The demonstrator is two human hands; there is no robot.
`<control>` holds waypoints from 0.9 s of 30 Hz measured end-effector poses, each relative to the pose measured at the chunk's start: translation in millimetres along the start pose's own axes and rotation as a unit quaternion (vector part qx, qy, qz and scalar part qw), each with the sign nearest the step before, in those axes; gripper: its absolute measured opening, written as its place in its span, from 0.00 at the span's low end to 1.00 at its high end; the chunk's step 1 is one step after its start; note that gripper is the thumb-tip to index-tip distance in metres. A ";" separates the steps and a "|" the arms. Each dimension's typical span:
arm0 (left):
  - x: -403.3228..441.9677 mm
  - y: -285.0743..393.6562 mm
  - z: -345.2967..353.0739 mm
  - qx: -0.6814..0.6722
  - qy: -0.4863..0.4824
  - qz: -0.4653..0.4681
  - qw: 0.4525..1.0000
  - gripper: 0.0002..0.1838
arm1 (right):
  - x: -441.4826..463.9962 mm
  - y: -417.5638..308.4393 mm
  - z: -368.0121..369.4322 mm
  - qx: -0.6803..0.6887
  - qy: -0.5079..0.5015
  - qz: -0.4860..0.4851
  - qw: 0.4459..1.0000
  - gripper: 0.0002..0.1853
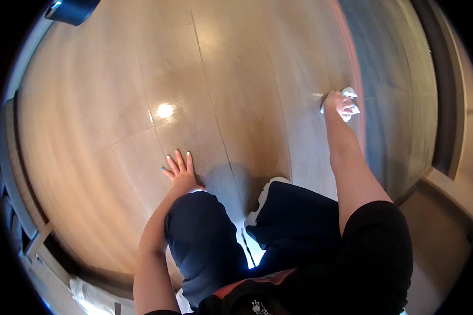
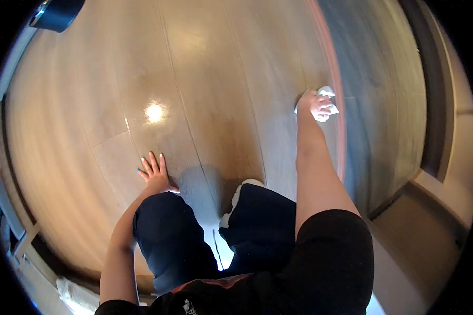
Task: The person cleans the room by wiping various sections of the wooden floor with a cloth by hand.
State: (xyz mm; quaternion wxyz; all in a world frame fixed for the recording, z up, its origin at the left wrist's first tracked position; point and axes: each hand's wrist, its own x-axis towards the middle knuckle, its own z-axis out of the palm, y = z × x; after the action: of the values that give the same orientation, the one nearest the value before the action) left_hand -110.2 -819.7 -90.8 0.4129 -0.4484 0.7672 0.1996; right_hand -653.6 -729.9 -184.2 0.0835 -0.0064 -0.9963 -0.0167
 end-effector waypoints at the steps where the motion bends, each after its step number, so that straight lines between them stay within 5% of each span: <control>1: -8.2 -2.1 -5.9 0.017 -0.009 -0.012 1.000 0.79 | -0.5 -24.2 -0.4 -0.050 -0.001 -0.026 0.998 0.29; 2: -10.1 -5.7 -9.4 0.004 -0.020 -0.004 1.000 0.73 | -3.9 -57.9 0.7 -0.095 -0.005 -0.054 0.994 0.28; 4: -17.1 -14.0 -18.5 -0.032 0.003 0.025 0.999 0.65 | -31.2 -136.6 -32.4 -0.105 -0.010 -0.280 0.954 0.27; 6: -33.7 -25.3 -35.3 -0.068 0.016 0.052 0.996 0.51 | -82.7 -204.9 -68.9 0.072 -0.028 -0.368 0.927 0.26; 7: -44.3 -47.5 -32.2 -0.080 0.047 0.029 0.995 0.45 | -115.7 -230.6 -78.6 0.029 -0.025 -0.489 0.872 0.27; 8: -71.1 -58.1 -56.6 -0.079 0.069 -0.013 0.994 0.42 | -158.1 -248.5 -99.5 0.034 -0.125 -0.543 0.830 0.28; 9: -100.2 -70.1 -82.9 -0.078 0.091 -0.058 0.991 0.38 | -204.6 -254.9 -77.6 0.192 -0.094 -0.632 0.745 0.29; 14: -183.0 -145.6 -167.1 -0.216 0.346 -0.139 0.903 0.20 | -344.9 -259.9 -106.3 0.172 -0.203 -0.822 0.503 0.28; 17: -186.5 -138.3 -237.7 -0.225 0.403 -0.149 0.874 0.15 | -337.1 -277.3 -84.1 0.199 -0.218 -0.841 0.453 0.27; 21: -175.9 -125.5 -238.0 -0.226 0.418 -0.113 0.873 0.13 | -329.8 -280.7 -89.7 0.207 -0.190 -0.846 0.453 0.26; 24: -134.2 -123.6 -200.8 -0.238 0.363 -0.098 0.896 0.14 | -303.7 -315.0 -74.4 0.191 -0.117 -0.826 0.518 0.26; 27: -98.2 -114.0 -190.5 -0.406 0.355 -0.093 0.837 0.14 | -251.0 -330.6 -69.8 0.127 -0.060 -0.805 0.576 0.28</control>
State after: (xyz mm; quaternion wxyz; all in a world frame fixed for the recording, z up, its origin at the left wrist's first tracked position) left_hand -74.4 -956.3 106.6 -0.0901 -0.6848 0.6661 0.2814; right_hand -399.6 -1065.2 -167.9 -0.0247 0.8081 -0.5864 0.0504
